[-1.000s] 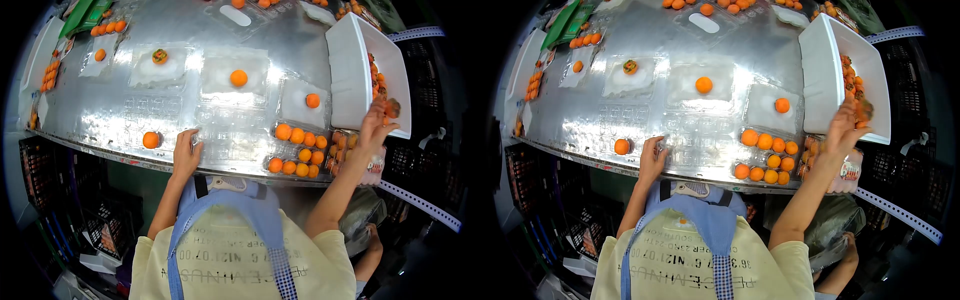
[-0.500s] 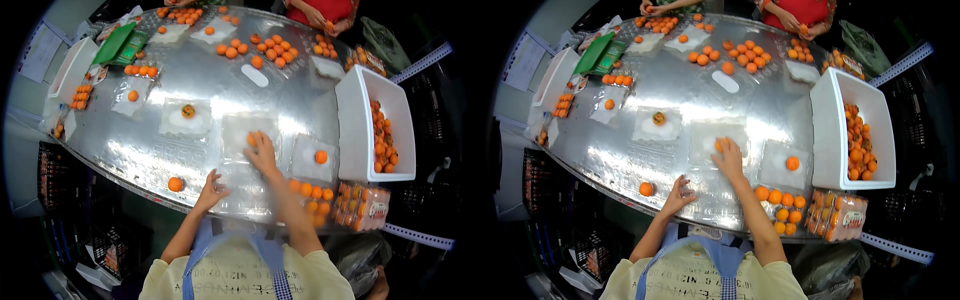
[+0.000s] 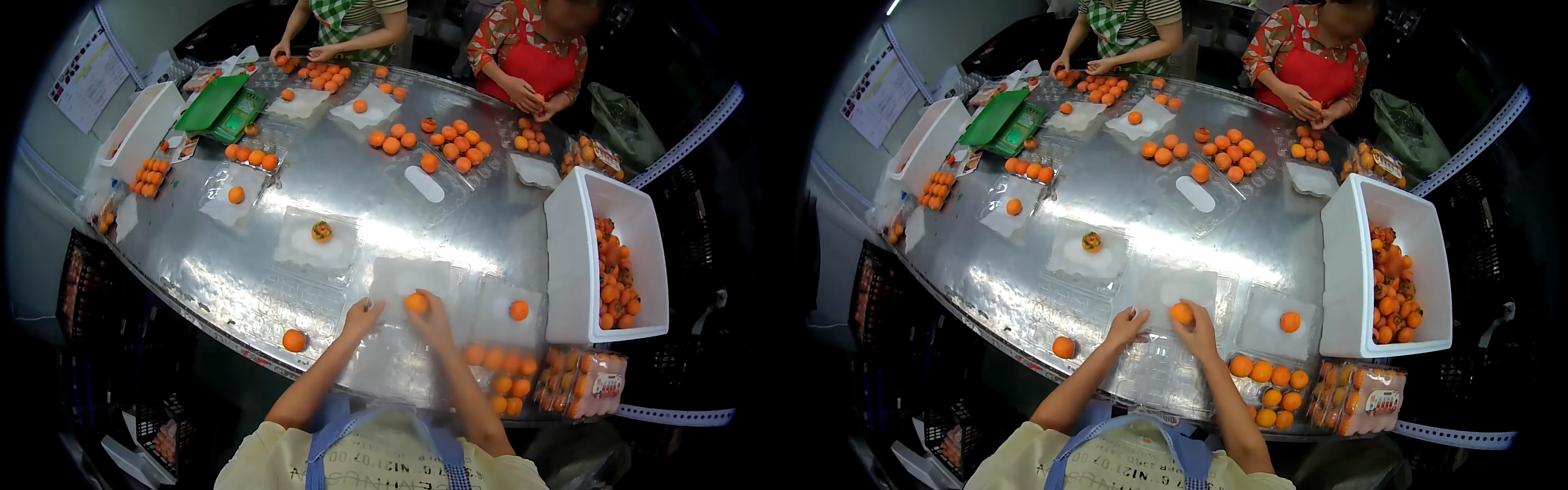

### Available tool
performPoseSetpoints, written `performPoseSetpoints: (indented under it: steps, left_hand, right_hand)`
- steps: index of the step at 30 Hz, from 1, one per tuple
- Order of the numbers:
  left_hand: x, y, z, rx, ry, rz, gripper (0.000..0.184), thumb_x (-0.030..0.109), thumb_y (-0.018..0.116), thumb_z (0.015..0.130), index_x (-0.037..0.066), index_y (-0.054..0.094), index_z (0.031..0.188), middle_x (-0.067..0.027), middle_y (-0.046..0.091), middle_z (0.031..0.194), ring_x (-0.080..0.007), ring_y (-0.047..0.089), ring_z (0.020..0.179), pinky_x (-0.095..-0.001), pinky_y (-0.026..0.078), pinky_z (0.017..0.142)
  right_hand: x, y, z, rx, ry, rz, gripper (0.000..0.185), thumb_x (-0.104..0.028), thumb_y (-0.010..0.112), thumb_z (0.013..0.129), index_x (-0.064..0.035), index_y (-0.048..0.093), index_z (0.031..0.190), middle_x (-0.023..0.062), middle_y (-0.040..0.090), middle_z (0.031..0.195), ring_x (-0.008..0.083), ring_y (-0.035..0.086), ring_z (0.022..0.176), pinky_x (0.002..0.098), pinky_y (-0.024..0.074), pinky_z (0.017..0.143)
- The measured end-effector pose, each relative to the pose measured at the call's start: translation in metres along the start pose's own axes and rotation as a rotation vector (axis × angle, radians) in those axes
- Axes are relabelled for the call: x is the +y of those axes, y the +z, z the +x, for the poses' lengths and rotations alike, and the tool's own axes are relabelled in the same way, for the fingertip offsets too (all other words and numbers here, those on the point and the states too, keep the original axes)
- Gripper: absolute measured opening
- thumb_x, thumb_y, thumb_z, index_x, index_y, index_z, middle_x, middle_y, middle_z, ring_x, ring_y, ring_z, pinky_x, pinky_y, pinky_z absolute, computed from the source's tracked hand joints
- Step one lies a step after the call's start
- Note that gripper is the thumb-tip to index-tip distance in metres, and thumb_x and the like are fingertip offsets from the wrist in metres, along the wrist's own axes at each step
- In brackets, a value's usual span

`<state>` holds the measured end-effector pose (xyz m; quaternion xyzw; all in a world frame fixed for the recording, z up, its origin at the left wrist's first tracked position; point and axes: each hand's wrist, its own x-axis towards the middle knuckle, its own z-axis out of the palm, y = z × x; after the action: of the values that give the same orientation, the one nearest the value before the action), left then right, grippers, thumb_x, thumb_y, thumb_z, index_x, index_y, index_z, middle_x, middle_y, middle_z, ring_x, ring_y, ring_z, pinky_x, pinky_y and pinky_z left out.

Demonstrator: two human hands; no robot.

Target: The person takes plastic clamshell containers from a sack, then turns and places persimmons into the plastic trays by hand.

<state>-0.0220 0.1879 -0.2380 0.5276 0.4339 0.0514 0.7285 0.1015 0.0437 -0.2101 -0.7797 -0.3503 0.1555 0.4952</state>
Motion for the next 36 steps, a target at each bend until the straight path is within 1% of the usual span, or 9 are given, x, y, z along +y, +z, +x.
performPoseSetpoints:
  steps: [4, 6, 13, 16, 19, 22, 25, 34, 36]
  left_hand:
    - [0.005, -0.002, -0.011, -0.061, -0.016, -0.134, 0.033, 0.02, 0.051, 0.093, -0.001, 0.044, 0.117, -0.0143, 0.063, 0.086, -0.0241, 0.066, 0.064, -0.0307, 0.055, 0.046]
    - [0.018, -0.014, -0.02, -0.039, 0.058, -0.022, 0.03, 0.023, 0.051, 0.093, 0.0, 0.045, 0.111, -0.019, 0.062, 0.091, -0.0249, 0.065, 0.06, -0.0311, 0.056, 0.046]
    - [0.022, -0.064, -0.027, 0.086, 0.215, -0.072, 0.054, 0.037, 0.06, 0.087, -0.002, 0.04, 0.119, -0.0183, 0.057, 0.099, -0.0246, 0.065, 0.061, -0.0314, 0.056, 0.05]
    - [0.041, -0.069, -0.049, 0.072, 0.256, -0.096, 0.053, 0.036, 0.059, 0.088, -0.001, 0.041, 0.121, -0.0162, 0.056, 0.103, -0.0232, 0.064, 0.061, -0.0303, 0.055, 0.05]
    - [0.054, -0.073, -0.067, 0.115, 0.278, -0.13, 0.05, 0.036, 0.059, 0.088, -0.001, 0.043, 0.119, -0.0141, 0.056, 0.102, -0.0219, 0.062, 0.058, -0.0291, 0.054, 0.05]
    - [0.055, -0.083, -0.072, 0.173, 0.269, -0.159, 0.046, 0.036, 0.059, 0.088, 0.0, 0.045, 0.114, -0.0142, 0.057, 0.096, -0.0214, 0.06, 0.055, -0.0296, 0.053, 0.048]
    - [0.061, -0.088, -0.081, 0.206, 0.254, -0.153, 0.047, 0.035, 0.061, 0.087, -0.002, 0.045, 0.111, -0.0151, 0.058, 0.087, -0.0213, 0.06, 0.055, -0.0306, 0.053, 0.047]
    - [0.069, -0.087, -0.099, 0.239, 0.218, -0.151, 0.047, 0.037, 0.064, 0.085, 0.0, 0.041, 0.103, -0.0192, 0.06, 0.086, -0.0208, 0.06, 0.056, -0.0296, 0.053, 0.05]
    - [0.058, -0.099, -0.093, 0.262, 0.209, -0.15, 0.048, 0.037, 0.065, 0.084, 0.0, 0.041, 0.102, -0.0215, 0.061, 0.088, -0.0214, 0.061, 0.056, -0.0296, 0.053, 0.051]
  right_hand:
    - [0.012, -0.007, -0.006, 0.108, 0.266, 0.775, 0.041, -0.024, 0.055, 0.089, -0.0058, 0.046, 0.125, 0.0083, 0.055, 0.106, 0.0198, 0.054, 0.088, 0.0299, 0.0451, 0.073]
    - [-0.019, -0.027, -0.007, 0.179, 0.456, 1.216, 0.043, -0.03, 0.049, 0.093, -0.0048, 0.043, 0.126, 0.0088, 0.055, 0.103, 0.0187, 0.053, 0.08, 0.027, 0.043, 0.067]
    - [-0.065, -0.068, -0.044, 0.146, 0.467, 1.517, 0.042, -0.042, 0.04, 0.096, -0.0052, 0.046, 0.116, 0.0095, 0.054, 0.095, 0.0107, 0.04, 0.058, 0.0219, 0.0313, 0.048]
    - [-0.066, -0.072, -0.062, 0.1, 0.366, 1.494, 0.04, -0.037, 0.045, 0.094, -0.0055, 0.047, 0.118, 0.0067, 0.055, 0.094, 0.0089, 0.039, 0.06, 0.0213, 0.0331, 0.051]
    - [-0.084, -0.076, -0.077, 0.221, 0.219, 1.055, 0.037, -0.03, 0.05, 0.094, -0.0041, 0.044, 0.12, 0.0096, 0.055, 0.103, 0.014, 0.05, 0.069, 0.0239, 0.0424, 0.059]
    - [-0.106, -0.079, -0.082, 0.41, 0.02, 0.418, 0.043, -0.018, 0.063, 0.086, -0.0041, 0.043, 0.122, 0.0112, 0.055, 0.111, 0.0222, 0.056, 0.089, 0.0299, 0.0465, 0.08]
    - [-0.123, -0.091, -0.088, 0.399, 0.02, 0.112, 0.052, -0.011, 0.071, 0.077, -0.0043, 0.044, 0.122, 0.013, 0.053, 0.117, 0.028, 0.051, 0.109, 0.0337, 0.0398, 0.096]
    - [-0.103, -0.12, -0.107, 0.52, -0.083, -0.231, 0.048, -0.008, 0.074, 0.069, -0.0056, 0.054, 0.113, 0.012, 0.053, 0.11, 0.0269, 0.053, 0.103, 0.033, 0.0432, 0.088]
    - [-0.092, -0.133, -0.122, 0.511, 0.141, -0.101, 0.051, -0.007, 0.074, 0.068, -0.0039, 0.052, 0.114, 0.0138, 0.053, 0.112, 0.0286, 0.053, 0.104, 0.0342, 0.0431, 0.089]
